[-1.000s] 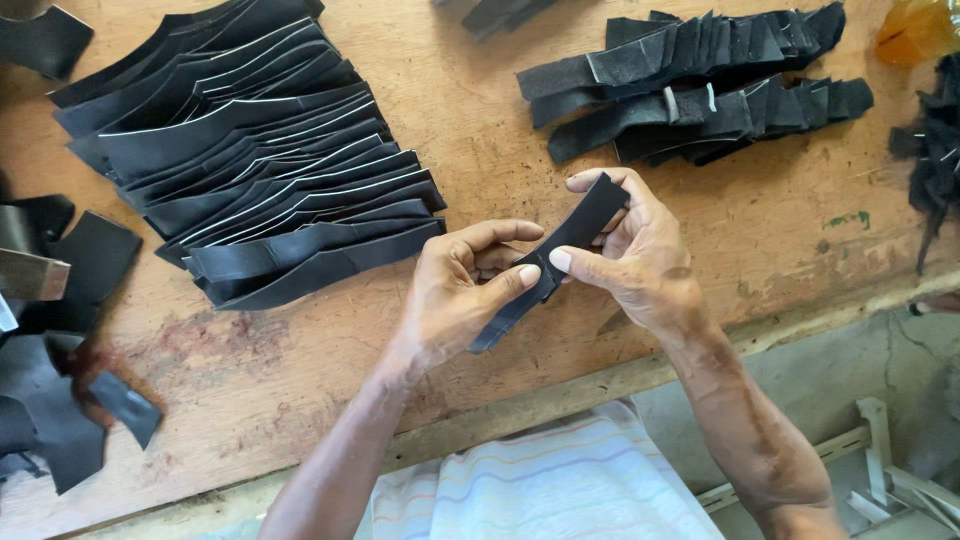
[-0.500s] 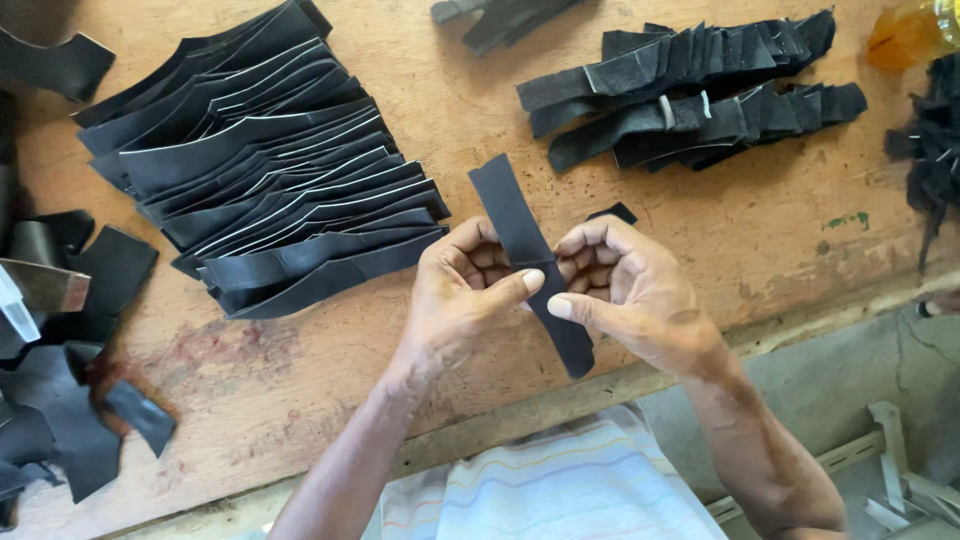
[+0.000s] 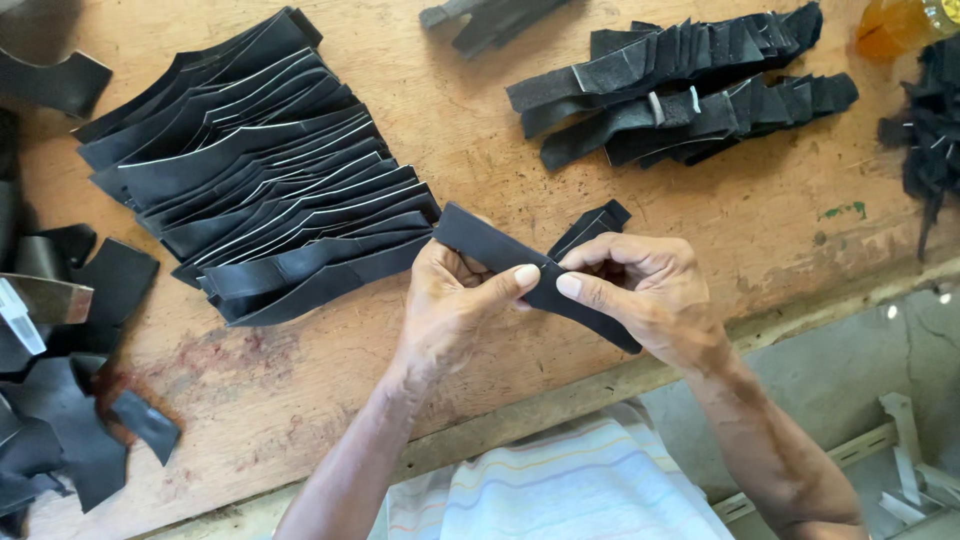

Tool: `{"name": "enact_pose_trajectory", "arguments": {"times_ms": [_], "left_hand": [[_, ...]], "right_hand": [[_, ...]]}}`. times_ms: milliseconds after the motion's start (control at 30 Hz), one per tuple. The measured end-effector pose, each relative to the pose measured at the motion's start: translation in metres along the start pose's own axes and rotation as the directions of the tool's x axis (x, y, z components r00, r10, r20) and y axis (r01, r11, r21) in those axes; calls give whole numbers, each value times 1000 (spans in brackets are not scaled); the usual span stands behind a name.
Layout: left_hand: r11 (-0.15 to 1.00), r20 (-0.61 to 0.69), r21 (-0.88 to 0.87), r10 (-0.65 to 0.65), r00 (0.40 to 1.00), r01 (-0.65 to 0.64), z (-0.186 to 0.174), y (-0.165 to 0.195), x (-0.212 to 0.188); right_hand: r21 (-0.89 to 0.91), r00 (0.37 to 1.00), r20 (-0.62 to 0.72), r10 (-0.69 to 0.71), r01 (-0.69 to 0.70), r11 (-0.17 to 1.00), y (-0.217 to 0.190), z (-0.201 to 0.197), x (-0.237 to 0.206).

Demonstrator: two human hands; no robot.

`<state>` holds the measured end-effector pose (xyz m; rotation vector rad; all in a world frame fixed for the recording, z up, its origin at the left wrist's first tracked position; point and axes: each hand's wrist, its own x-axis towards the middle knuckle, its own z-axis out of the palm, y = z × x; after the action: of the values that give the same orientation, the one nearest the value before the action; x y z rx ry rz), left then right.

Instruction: The person repeatedly picks up small black rubber pieces from a stack, folds or bends them by hand, and places them into a separate pile on the table. The process continues throughout the clip with consistent hand movements.

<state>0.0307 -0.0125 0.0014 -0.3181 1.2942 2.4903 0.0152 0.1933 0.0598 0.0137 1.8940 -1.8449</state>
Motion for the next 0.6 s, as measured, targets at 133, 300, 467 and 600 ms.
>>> {"name": "enact_pose_trajectory", "arguments": {"times_ms": [133,300,467,600], "left_hand": [[999,-1,-43,-1,1000,1,1,0,1],[1000,21,17,5,1000,-5,1,2,1],[998,35,47,39,999,-41,3,3,2],[998,36,57,30,999,-32,5,3,3]], "right_hand": [[4,999,-25,-48,48,999,0,0,-1],[40,999,-7,-43,43,998,5,-4,3],[38,1000,-6,-11,12,999,12,-10,5],[0,1000,-20,8,-8,1000,16,-13,7]]}}
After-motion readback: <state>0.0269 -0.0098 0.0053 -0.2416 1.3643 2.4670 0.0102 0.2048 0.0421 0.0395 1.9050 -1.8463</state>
